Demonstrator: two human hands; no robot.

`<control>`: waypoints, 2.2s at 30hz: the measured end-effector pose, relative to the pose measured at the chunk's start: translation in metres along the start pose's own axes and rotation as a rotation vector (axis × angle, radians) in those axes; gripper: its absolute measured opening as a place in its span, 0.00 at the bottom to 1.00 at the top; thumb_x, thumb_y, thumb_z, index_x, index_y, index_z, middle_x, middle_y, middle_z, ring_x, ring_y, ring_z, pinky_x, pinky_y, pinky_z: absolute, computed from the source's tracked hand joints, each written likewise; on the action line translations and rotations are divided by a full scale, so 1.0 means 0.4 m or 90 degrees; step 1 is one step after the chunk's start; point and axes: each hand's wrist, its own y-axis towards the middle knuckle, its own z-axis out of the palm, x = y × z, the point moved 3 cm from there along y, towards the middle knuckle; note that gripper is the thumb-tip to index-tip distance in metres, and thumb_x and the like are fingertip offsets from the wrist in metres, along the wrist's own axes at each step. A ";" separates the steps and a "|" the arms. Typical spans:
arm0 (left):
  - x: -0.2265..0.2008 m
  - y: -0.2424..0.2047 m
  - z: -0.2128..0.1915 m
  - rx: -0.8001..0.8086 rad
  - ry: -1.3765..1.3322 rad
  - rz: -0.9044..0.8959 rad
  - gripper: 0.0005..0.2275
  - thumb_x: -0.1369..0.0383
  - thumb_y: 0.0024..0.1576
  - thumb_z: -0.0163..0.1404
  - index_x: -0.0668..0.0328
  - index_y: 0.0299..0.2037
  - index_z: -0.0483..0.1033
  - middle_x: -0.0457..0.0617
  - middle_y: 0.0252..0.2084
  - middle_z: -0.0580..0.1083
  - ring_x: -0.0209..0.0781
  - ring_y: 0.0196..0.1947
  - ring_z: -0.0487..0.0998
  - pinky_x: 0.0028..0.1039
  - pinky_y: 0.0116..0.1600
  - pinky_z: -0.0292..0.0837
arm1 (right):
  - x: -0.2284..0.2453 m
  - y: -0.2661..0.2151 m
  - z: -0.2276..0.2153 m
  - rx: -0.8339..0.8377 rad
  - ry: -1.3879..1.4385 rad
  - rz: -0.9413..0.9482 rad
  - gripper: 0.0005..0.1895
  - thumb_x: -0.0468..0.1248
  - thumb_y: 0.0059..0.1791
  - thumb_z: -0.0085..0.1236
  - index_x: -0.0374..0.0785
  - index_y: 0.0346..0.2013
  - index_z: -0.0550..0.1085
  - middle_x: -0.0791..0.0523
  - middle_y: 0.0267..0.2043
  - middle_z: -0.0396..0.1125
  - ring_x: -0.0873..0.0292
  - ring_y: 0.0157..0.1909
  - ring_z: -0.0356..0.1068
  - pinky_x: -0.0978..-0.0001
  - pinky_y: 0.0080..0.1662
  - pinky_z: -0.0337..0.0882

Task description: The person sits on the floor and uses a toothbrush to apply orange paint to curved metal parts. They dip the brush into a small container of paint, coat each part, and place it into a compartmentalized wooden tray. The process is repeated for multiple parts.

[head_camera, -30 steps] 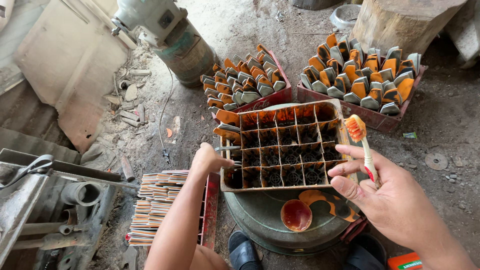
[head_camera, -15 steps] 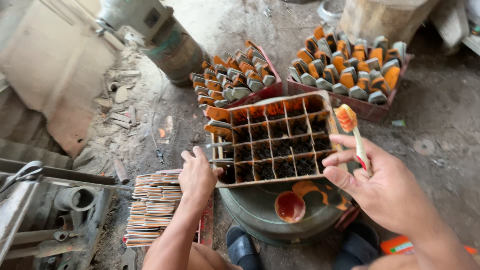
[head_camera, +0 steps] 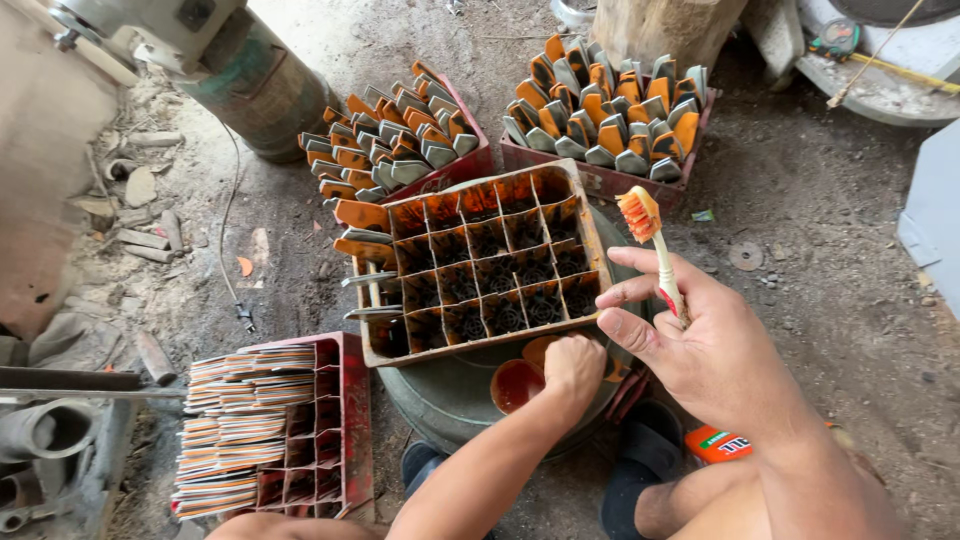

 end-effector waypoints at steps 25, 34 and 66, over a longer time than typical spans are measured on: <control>0.315 -0.715 -0.311 0.008 -0.537 -0.210 0.19 0.65 0.57 0.54 0.65 0.48 0.57 0.68 0.29 0.76 0.68 0.33 0.78 0.50 0.39 0.73 | -0.387 -0.015 0.337 0.248 -0.586 -0.039 0.14 0.44 0.52 0.49 0.57 0.51 0.75 0.54 0.42 0.69 0.46 0.43 0.74 0.50 0.45 0.74; 0.369 -0.784 -0.355 -0.183 -0.698 -0.188 0.22 0.73 0.54 0.50 0.69 0.57 0.57 0.60 0.32 0.76 0.59 0.32 0.80 0.42 0.40 0.75 | -0.439 -0.043 0.411 0.265 -0.596 -0.059 0.14 0.42 0.50 0.51 0.53 0.49 0.77 0.52 0.41 0.71 0.44 0.42 0.74 0.50 0.45 0.75; 0.364 -0.774 -0.332 -0.423 -1.181 -0.217 0.15 0.70 0.65 0.37 0.58 0.62 0.57 0.51 0.45 0.76 0.31 0.33 0.79 0.21 0.29 0.78 | -0.409 -0.174 0.461 0.260 0.410 0.357 0.18 0.37 0.54 0.44 0.39 0.59 0.69 0.59 0.31 0.63 0.71 0.17 0.53 0.79 0.16 0.51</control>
